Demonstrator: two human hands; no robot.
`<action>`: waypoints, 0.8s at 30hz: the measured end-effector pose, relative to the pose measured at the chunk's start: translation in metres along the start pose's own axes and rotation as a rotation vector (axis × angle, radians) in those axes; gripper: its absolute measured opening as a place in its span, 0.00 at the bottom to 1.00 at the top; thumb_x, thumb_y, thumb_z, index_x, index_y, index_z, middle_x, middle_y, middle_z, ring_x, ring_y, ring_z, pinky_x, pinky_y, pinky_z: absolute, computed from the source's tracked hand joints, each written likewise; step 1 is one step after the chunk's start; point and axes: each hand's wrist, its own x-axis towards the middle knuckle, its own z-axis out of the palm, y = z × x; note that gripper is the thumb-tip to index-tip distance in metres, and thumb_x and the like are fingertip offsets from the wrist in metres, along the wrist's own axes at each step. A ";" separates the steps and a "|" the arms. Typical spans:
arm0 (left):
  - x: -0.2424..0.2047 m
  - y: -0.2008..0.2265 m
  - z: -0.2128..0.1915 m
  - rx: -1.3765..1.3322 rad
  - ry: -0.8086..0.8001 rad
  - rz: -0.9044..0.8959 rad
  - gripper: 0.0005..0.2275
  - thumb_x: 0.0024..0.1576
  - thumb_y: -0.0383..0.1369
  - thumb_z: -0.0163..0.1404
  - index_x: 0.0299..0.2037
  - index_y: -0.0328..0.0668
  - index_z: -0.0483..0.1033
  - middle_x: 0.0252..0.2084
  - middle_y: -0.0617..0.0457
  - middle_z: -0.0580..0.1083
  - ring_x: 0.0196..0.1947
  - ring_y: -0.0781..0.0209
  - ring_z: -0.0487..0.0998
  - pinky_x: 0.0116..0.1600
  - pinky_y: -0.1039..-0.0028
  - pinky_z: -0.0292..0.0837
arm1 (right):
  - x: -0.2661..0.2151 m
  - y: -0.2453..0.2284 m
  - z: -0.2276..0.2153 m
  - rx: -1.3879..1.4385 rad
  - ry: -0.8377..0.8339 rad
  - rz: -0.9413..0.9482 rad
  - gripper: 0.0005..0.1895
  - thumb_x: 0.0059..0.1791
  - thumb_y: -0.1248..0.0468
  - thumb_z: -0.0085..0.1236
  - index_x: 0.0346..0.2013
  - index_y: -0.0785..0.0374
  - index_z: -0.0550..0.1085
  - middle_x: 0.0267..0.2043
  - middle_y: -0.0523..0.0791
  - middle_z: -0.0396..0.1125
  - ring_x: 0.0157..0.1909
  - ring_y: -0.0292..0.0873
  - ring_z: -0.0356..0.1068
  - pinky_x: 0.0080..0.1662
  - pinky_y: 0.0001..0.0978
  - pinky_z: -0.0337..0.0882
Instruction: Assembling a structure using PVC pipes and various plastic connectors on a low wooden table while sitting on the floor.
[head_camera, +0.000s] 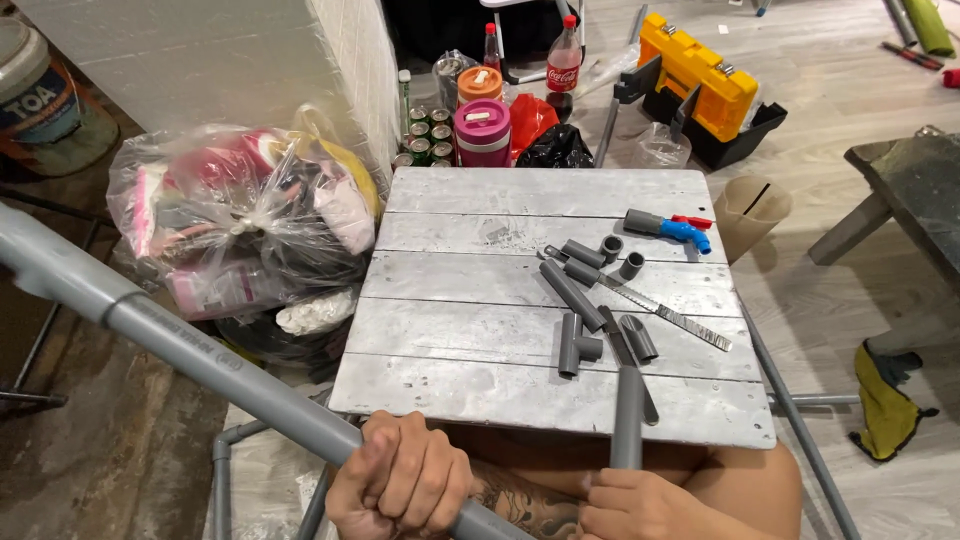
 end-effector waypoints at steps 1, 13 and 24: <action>-0.004 0.002 -0.005 -0.022 0.009 0.029 0.15 0.65 0.25 0.33 0.26 0.39 0.69 0.09 0.65 0.54 0.06 0.73 0.50 0.13 0.81 0.51 | -0.006 -0.001 0.004 -0.010 -0.018 0.019 0.15 0.60 0.68 0.48 0.28 0.62 0.69 0.26 0.41 0.62 0.26 0.41 0.64 0.44 0.30 0.75; 0.004 0.000 0.005 -0.118 -0.031 0.054 0.20 0.66 0.26 0.34 0.17 0.51 0.57 0.10 0.65 0.55 0.07 0.74 0.50 0.14 0.83 0.50 | 0.033 -0.034 -0.077 -0.451 -0.417 -0.027 0.19 0.60 0.70 0.40 0.24 0.55 0.63 0.23 0.40 0.55 0.18 0.39 0.54 0.27 0.35 0.56; 0.024 -0.021 0.002 -0.395 -0.520 0.083 0.20 0.68 0.24 0.37 0.20 0.51 0.56 0.13 0.61 0.59 0.09 0.72 0.53 0.19 0.79 0.47 | -0.033 0.003 -0.008 0.367 -0.191 0.014 0.22 0.64 0.64 0.32 0.25 0.62 0.58 0.24 0.42 0.54 0.23 0.43 0.54 0.35 0.32 0.63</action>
